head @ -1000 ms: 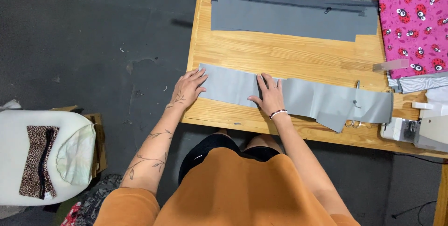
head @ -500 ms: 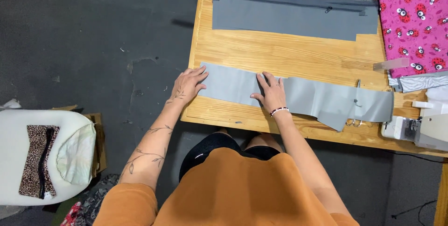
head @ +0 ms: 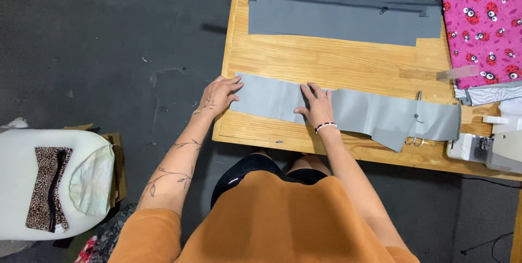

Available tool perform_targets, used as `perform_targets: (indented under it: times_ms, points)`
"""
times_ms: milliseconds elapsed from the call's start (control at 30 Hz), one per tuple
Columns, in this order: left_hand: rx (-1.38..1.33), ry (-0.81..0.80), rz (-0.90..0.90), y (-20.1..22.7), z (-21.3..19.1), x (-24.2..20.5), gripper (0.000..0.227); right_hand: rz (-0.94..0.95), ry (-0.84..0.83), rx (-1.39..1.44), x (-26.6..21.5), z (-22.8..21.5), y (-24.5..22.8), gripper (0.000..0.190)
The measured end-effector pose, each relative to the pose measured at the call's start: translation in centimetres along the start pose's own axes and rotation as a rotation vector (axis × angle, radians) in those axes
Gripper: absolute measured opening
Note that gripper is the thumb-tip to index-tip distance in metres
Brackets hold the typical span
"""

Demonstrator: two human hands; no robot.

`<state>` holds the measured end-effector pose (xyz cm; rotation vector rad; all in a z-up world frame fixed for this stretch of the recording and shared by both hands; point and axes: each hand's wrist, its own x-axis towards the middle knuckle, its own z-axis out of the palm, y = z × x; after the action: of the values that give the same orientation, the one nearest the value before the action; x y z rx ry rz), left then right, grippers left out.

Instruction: The person folds a long piece of gray fabric on a wooden table, aligns the edges, and uses scissors to trim the ends. They then unfold the fabric, smooth it out, and trim the other end before folding it again.

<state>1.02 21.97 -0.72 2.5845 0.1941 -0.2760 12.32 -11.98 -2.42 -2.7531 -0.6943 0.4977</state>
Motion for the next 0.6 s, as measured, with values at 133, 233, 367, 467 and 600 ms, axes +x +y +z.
perform_targets:
  times_ms: [133, 233, 367, 467, 600]
  points:
    - [0.016, -0.011, -0.008, -0.7, 0.6, 0.4, 0.052, 0.013, -0.006, 0.043, 0.2, 0.2, 0.2, 0.088]
    - [0.025, 0.012, 0.001, -1.4, 1.5, 1.0, 0.054, 0.017, -0.003, 0.074, 0.3, 0.1, 0.2, 0.089]
    - [0.009, 0.083, 0.056, -1.1, 2.1, 1.0, 0.053, 0.023, 0.008, 0.125, 0.3, 0.0, 0.2, 0.089]
    - [0.179, 0.164, 0.047, 0.9, 2.4, 0.3, 0.051, 0.029, 0.009, 0.125, 0.5, 0.2, 0.1, 0.089]
    - [0.139, 0.259, 0.046, 6.3, 7.2, -2.1, 0.064, 0.025, 0.005, 0.128, 0.8, 0.6, 0.6, 0.089]
